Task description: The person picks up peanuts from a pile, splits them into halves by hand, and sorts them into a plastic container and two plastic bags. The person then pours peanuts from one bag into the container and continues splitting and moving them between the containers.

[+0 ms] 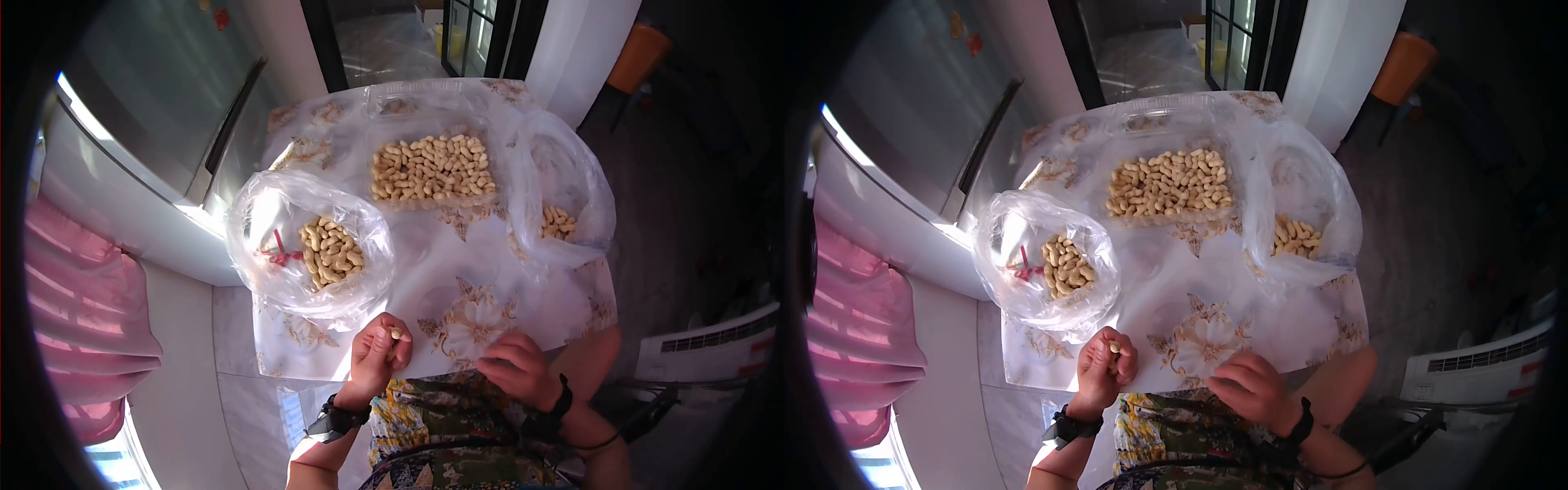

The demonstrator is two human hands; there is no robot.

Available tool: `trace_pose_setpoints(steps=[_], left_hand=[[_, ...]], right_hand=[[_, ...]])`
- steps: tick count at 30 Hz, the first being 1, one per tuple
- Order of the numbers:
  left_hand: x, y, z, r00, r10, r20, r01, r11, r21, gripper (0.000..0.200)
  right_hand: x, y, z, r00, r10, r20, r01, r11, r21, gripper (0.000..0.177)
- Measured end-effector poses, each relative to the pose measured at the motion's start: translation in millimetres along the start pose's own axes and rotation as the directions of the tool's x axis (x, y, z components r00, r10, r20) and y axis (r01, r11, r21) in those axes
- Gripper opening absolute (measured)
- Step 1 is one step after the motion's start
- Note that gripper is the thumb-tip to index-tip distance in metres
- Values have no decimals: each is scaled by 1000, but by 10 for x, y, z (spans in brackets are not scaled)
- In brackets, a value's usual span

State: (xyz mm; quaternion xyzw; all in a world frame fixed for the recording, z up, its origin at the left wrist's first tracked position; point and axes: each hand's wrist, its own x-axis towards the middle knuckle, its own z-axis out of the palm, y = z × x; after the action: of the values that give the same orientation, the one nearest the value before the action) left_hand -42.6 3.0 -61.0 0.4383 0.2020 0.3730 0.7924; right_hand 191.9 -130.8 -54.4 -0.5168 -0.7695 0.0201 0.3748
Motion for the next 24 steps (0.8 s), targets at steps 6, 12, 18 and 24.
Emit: trace_pose_setpoints(steps=[6,12,18,24], left_hand=[[0,5,12,1000,1,6,-1,1000,17,43],[-8,-18,-5,1000,12,-3,-12,1000,6,40],[-16,-30,-4,1000,-4,10,4,1000,-5,38],[-24,-96,-28,1000,28,8,-28,999,18,40]], right_hand=[[12,-23,48,998,-24,-60,23,1000,-12,19],[60,-77,-39,998,65,10,-65,988,137,21],[1072,-174,-87,985,-58,-163,91,975,204,19],[2055,-61,464,959,-172,-225,237,921,308,21]])
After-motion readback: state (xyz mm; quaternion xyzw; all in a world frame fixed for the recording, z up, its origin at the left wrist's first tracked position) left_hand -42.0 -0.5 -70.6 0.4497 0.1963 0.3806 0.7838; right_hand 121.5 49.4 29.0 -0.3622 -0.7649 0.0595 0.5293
